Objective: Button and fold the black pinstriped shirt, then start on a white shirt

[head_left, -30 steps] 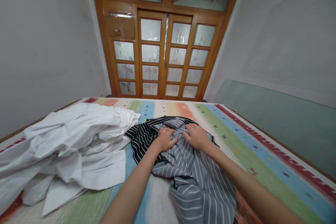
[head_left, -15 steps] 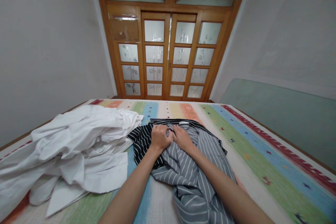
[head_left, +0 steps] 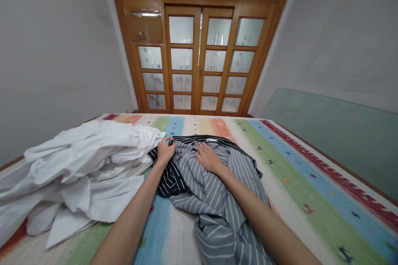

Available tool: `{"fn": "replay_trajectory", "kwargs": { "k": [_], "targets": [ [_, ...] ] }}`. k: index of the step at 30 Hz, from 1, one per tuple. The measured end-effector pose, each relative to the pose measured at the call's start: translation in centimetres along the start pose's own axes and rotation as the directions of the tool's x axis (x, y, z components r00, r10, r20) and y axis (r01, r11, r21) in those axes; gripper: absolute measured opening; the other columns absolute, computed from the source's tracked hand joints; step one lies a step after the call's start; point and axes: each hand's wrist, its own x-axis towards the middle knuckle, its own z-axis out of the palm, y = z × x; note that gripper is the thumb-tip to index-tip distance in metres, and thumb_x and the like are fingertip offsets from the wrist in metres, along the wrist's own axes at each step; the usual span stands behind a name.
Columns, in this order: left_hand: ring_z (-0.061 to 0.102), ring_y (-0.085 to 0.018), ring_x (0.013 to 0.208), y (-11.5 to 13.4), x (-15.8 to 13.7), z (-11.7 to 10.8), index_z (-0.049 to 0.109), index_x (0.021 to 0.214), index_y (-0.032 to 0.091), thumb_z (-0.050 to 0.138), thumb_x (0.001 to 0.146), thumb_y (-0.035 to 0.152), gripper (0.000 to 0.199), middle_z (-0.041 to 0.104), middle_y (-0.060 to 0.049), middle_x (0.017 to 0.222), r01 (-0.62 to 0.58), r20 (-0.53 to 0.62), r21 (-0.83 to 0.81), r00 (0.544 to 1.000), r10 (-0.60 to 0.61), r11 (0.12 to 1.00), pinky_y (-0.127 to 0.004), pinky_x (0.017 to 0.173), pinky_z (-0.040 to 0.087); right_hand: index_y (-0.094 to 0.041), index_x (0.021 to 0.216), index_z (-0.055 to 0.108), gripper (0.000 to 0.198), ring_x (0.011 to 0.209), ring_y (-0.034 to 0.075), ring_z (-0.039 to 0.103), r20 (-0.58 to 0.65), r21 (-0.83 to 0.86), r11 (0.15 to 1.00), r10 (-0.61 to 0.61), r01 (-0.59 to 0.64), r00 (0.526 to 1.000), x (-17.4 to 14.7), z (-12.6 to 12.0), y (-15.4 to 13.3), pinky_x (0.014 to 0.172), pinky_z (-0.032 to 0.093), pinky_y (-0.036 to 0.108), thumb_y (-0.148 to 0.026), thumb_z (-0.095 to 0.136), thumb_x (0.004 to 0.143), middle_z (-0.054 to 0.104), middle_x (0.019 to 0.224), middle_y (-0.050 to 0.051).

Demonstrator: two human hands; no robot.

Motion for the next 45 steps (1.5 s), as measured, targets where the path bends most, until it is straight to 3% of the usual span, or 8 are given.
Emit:
{"fn": "replay_trajectory", "kwargs": {
  "k": [6, 11, 14, 17, 24, 29, 36, 45],
  "targets": [
    [0.059, -0.023, 0.12, 2.2, -2.5, 1.5, 0.045, 0.137, 0.016, 0.056, 0.065, 0.002, 0.074, 0.062, -0.012, 0.131, -0.42, 0.181, -0.158, 0.877, 0.444, 0.894, -0.037, 0.107, 0.041, -0.019, 0.134, 0.057, 0.049, 0.14, 0.028, 0.036, -0.051, 0.428, 0.904, 0.031, -0.006, 0.998, 2.0, 0.5, 1.8, 0.115, 0.02, 0.048, -0.044, 0.037, 0.097, 0.047, 0.147, 0.009],
    [0.064, -0.024, 0.114, 3.6, -5.4, 2.9, 0.036, 0.143, 0.013, 0.058, 0.065, 0.004, 0.081, 0.073, -0.013, 0.111, -0.415, 0.598, -0.166, 0.679, 0.426, 0.895, -0.039, 0.102, 0.045, -0.017, 0.11, 0.072, 0.065, 0.109, 0.025, 0.064, -0.088, 0.913, 0.407, 0.28, -0.035, 0.956, 2.8, -0.1, 2.8, 0.102, 0.041, 0.041, -0.062, 0.028, 0.094, 0.073, 0.105, 0.01],
    [0.068, -0.026, 0.107, 4.0, -6.3, 3.0, 0.052, 0.13, 0.014, 0.066, 0.068, 0.014, 0.064, 0.072, -0.014, 0.111, -0.428, 0.681, -0.131, 0.617, 0.395, 0.894, -0.036, 0.094, 0.05, -0.016, 0.097, 0.075, 0.057, 0.097, 0.025, 0.067, -0.124, 0.926, 0.379, 0.294, 0.003, 0.948, 2.5, -0.5, 2.6, 0.096, 0.045, 0.04, -0.063, 0.042, 0.089, 0.075, 0.094, 0.011],
    [0.072, -0.024, 0.09, 4.4, -6.1, 2.2, 0.065, 0.11, 0.017, 0.06, 0.078, 0.026, 0.034, 0.076, -0.008, 0.096, -0.465, 0.636, -0.101, 0.649, 0.417, 0.879, -0.035, 0.084, 0.054, -0.017, 0.09, 0.075, 0.039, 0.093, 0.025, 0.067, -0.205, 0.832, 0.551, 0.203, 0.062, 0.957, 2.1, -0.4, 2.5, 0.089, 0.048, 0.038, -0.051, 0.057, 0.082, 0.075, 0.093, 0.008],
    [0.069, -0.026, 0.098, 2.8, -1.8, -2.7, 0.069, 0.103, 0.013, 0.049, 0.081, 0.019, 0.031, 0.074, -0.012, 0.105, -0.428, 0.183, 0.394, 0.904, 0.387, 0.814, -0.036, 0.093, 0.05, -0.018, 0.081, 0.072, 0.021, 0.082, 0.021, 0.063, -0.242, 0.689, 0.724, 0.184, 0.035, 0.953, 2.4, 0.1, 2.9, 0.08, 0.046, 0.031, -0.029, 0.054, 0.08, 0.073, 0.084, 0.004],
    [0.063, -0.026, 0.114, -1.3, 0.3, -6.0, 0.065, 0.113, 0.015, 0.051, 0.075, 0.015, 0.041, 0.067, -0.012, 0.123, -0.372, 0.274, 0.605, 0.927, 0.255, 0.704, -0.036, 0.101, 0.045, -0.018, 0.073, 0.065, 0.024, 0.077, 0.02, 0.06, -0.244, 0.748, 0.664, 0.261, 0.01, 0.934, 2.6, 0.1, 3.1, 0.074, 0.043, 0.028, -0.033, 0.049, 0.082, 0.068, 0.076, 0.003],
    [0.045, -0.035, 0.132, -3.0, 0.7, -5.5, 0.065, 0.106, 0.011, 0.059, 0.071, 0.031, 0.041, 0.055, -0.02, 0.138, -0.372, 0.22, 0.695, 0.925, 0.311, 0.615, -0.044, 0.111, 0.033, -0.02, 0.068, 0.057, 0.033, 0.076, 0.02, 0.056, -0.288, 0.811, 0.585, 0.397, 0.001, 0.872, 2.5, 0.3, 3.5, 0.073, 0.042, 0.028, -0.042, 0.039, 0.086, 0.064, 0.07, 0.002],
    [0.062, -0.026, 0.103, -3.2, 2.3, -7.4, 0.052, 0.066, 0.023, 0.055, 0.066, 0.027, 0.005, 0.07, -0.01, 0.096, -0.412, 0.221, 0.485, 0.911, 0.348, 0.771, -0.038, 0.1, 0.045, -0.022, 0.071, 0.054, 0.033, 0.081, 0.021, 0.058, -0.297, 0.787, 0.614, 0.465, -0.062, 0.834, 2.3, 0.1, 3.7, 0.072, 0.044, 0.028, -0.04, 0.033, 0.089, 0.065, 0.074, 0.004]
  ]
}}
